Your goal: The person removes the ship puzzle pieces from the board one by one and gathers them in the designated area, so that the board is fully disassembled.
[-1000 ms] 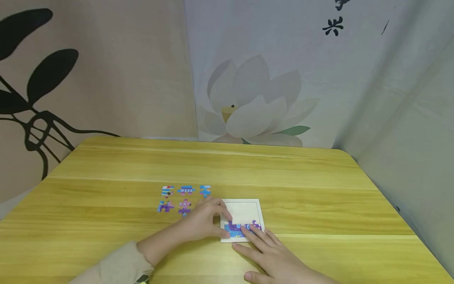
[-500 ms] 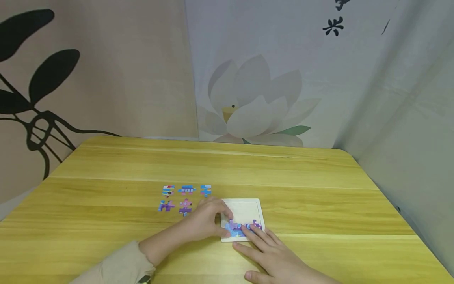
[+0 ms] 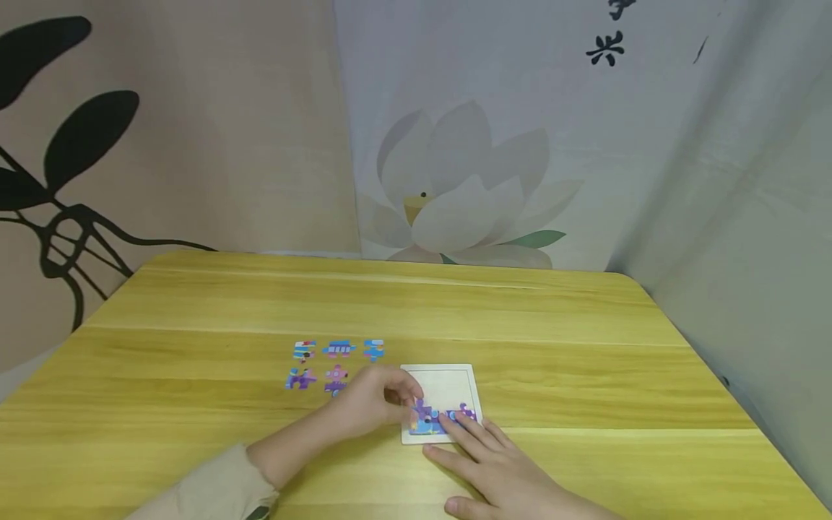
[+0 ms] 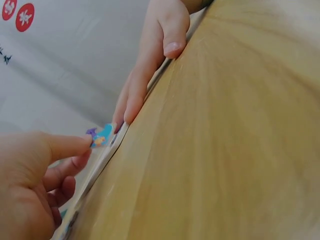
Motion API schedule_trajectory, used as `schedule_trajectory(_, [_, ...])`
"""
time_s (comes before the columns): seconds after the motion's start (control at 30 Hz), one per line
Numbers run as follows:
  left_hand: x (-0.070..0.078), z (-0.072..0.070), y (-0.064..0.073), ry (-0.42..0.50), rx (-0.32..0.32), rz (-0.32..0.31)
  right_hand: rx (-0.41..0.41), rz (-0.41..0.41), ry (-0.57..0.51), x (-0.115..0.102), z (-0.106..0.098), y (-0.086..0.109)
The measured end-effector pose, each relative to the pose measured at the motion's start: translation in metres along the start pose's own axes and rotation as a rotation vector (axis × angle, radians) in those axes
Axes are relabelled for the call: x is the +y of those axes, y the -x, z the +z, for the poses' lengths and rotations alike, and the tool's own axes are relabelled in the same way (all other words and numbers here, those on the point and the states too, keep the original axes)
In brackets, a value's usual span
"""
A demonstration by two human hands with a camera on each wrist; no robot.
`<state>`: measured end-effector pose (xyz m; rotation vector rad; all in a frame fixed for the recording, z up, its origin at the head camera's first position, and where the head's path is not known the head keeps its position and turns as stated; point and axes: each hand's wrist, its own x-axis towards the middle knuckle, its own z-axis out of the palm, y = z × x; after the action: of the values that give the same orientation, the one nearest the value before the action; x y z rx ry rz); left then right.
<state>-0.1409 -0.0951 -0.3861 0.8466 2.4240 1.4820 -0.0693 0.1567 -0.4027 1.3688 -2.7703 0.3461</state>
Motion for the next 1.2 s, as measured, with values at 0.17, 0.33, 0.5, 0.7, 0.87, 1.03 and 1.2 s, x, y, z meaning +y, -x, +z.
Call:
schedule_trajectory(0.17, [0.002, -0.007, 0.001, 0.074, 0.009, -0.030, 0.005, -0.008, 0.030, 0.000, 0.001, 0.000])
schedule_trajectory(0.33, [0.003, -0.011, 0.003, 0.105, 0.011, -0.069, -0.007, -0.005, 0.003, 0.000, 0.001, -0.001])
schedule_trajectory(0.5, [0.003, -0.015, 0.010, 0.132, 0.021, -0.049, -0.002, -0.013, 0.008, 0.000, 0.001, -0.001])
schedule_trajectory(0.7, [0.000, -0.025, 0.024, 0.128, 0.060, -0.080, 0.009, -0.025, 0.033, 0.000, 0.000, -0.001])
schedule_trajectory(0.87, [-0.004, -0.034, 0.036, 0.116, 0.086, -0.117, 0.004, -0.020, 0.021, 0.000, 0.000, -0.001])
schedule_trajectory(1.03, [-0.007, -0.041, 0.044, 0.110, 0.108, -0.144, 0.001, -0.016, 0.008, 0.001, 0.001, -0.001])
schedule_trajectory(1.2, [-0.009, -0.046, 0.051, 0.097, 0.098, -0.139, -0.002, -0.017, 0.004, 0.001, 0.002, -0.002])
